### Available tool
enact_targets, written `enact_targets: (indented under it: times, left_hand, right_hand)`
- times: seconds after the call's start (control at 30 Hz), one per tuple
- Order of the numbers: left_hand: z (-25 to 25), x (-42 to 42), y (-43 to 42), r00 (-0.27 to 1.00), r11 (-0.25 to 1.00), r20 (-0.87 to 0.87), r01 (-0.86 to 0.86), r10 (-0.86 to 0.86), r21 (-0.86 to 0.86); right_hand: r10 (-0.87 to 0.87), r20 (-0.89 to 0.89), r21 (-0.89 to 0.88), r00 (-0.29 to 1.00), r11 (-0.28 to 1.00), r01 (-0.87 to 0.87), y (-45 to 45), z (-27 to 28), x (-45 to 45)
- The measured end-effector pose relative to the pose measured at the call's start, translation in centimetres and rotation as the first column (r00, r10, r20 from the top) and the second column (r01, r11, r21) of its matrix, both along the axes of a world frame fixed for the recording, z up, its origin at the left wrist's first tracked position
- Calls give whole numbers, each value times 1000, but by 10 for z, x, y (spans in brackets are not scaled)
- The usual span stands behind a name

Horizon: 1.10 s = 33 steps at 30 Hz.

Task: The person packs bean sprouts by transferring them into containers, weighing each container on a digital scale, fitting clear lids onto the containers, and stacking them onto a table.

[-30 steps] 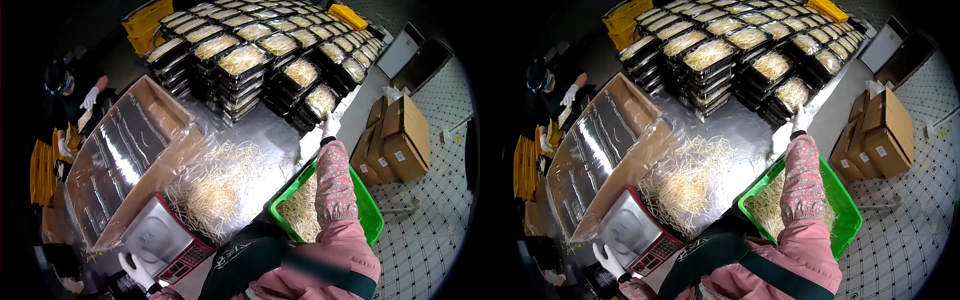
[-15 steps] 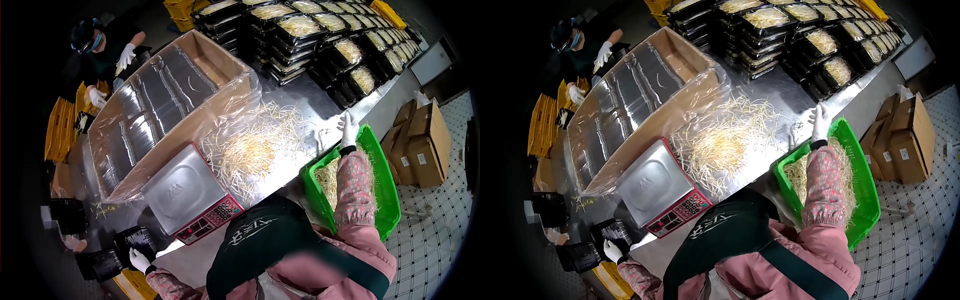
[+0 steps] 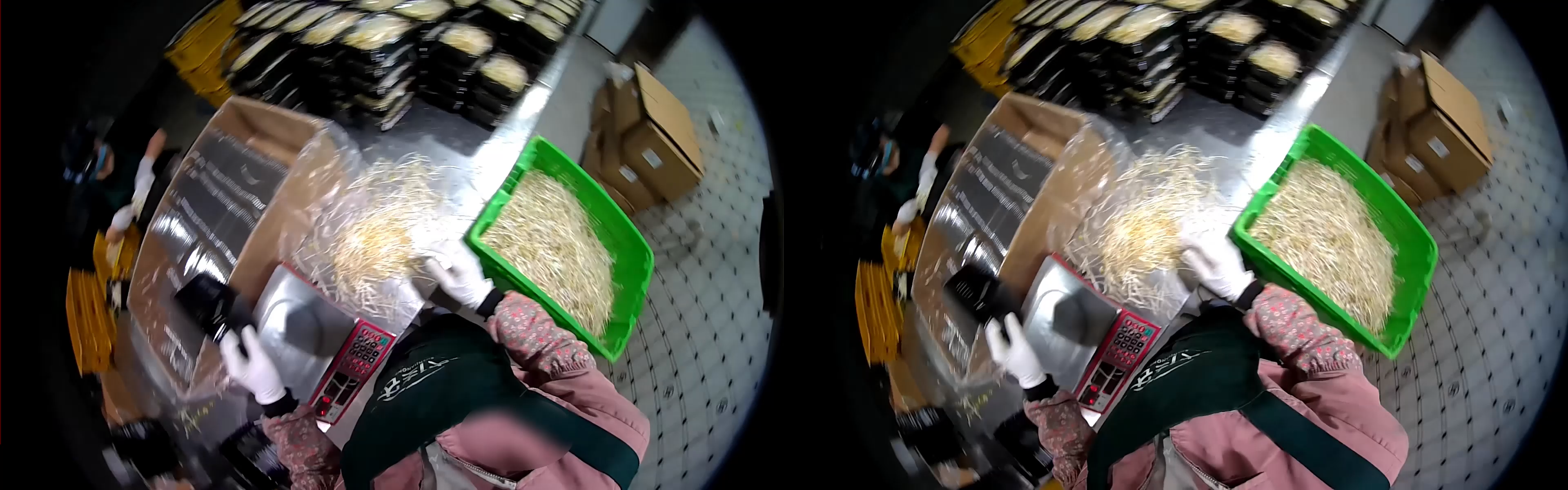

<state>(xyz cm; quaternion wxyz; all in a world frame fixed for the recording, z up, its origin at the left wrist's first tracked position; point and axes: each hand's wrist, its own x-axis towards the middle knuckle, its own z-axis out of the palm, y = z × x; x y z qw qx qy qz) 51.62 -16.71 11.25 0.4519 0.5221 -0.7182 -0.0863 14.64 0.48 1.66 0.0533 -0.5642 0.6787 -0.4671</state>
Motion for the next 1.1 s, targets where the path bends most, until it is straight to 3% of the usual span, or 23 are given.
enact_targets:
  times: [0.03, 0.1, 0.17, 0.23, 0.3, 0.37, 0.43, 0.5, 0.57, 0.63, 0.7, 0.8, 0.83, 0.9, 0.97, 1.0, 1.03, 1.1]
  left_hand:
    - [-6, -50, -5, 964, 959, -55, 266, -261, 96]
    - [-18, -138, -12, 724, 696, -36, 675, -689, 245]
    - [-55, -199, -21, 590, 582, 60, 766, -805, 274]
    - [-97, -239, -43, 518, 548, 177, 799, -837, 247]
    - [-133, -256, -73, 460, 569, 358, 758, -813, 318]
    - [-112, -270, -79, 330, 553, 528, 757, -782, 347]
    - [-65, -289, -51, 415, 567, 517, 805, -749, 176]
    - [-40, -311, -22, 439, 466, 158, 829, -885, 310]
    - [-25, -346, 21, 319, 281, -67, 901, -945, 330]
    - [-25, -386, 67, 146, 125, -21, 905, -989, 406]
    - [-42, -432, 106, -104, -37, 109, 867, -989, 496]
    - [-91, -500, 154, -366, -207, 174, 791, -914, 576]
    - [-106, -522, 166, -428, -210, 237, 765, -872, 609]
    - [-133, -559, 190, -406, -90, 346, 748, -846, 658]
    - [-137, -589, 213, -337, 37, 357, 680, -872, 732]
    - [-140, -597, 222, -283, 95, 371, 669, -884, 737]
    - [-157, -599, 225, -225, 63, 304, 701, -926, 710]
    - [-163, -593, 237, -248, 135, 368, 639, -896, 758]
  right_hand:
    - [92, 79, 38, 993, 995, -95, 8, 0, 16]
    - [152, -96, 2, 984, 988, -152, 26, 9, 38]
    - [179, -91, 48, 980, 983, -175, 51, 10, 47]
    - [147, -1, 78, 989, 986, -147, 80, 17, 40]
    - [0, 6, 94, 1000, 996, 0, 117, 27, 21]
    - [-227, -21, 107, 974, 968, 228, 166, 29, -5]
    - [-510, -36, 146, 859, 848, 510, 229, 33, -35]
    - [-765, 13, 146, 644, 639, 755, 291, 27, -66]
    - [-907, 11, 200, 421, 415, 888, 345, 12, -103]
    - [-915, -88, 375, 393, 335, 864, 381, -2, -138]
    - [-847, -208, 581, 489, 296, 759, 388, -17, -176]
    - [-751, -142, 775, 645, 322, 545, 367, -39, -234]
    - [-735, -116, 810, 667, 319, 492, 356, -44, -253]
    - [-751, -26, 866, 659, 312, 390, 340, -58, -291]
    - [-798, 59, 893, 600, 311, 326, 324, -68, -314]
    - [-802, 145, 864, 579, 388, 321, 317, -83, -320]
    - [-782, 148, 853, 605, 410, 321, 305, -79, -318]
    - [-688, -64, 752, 723, 443, 488, 284, -81, -295]
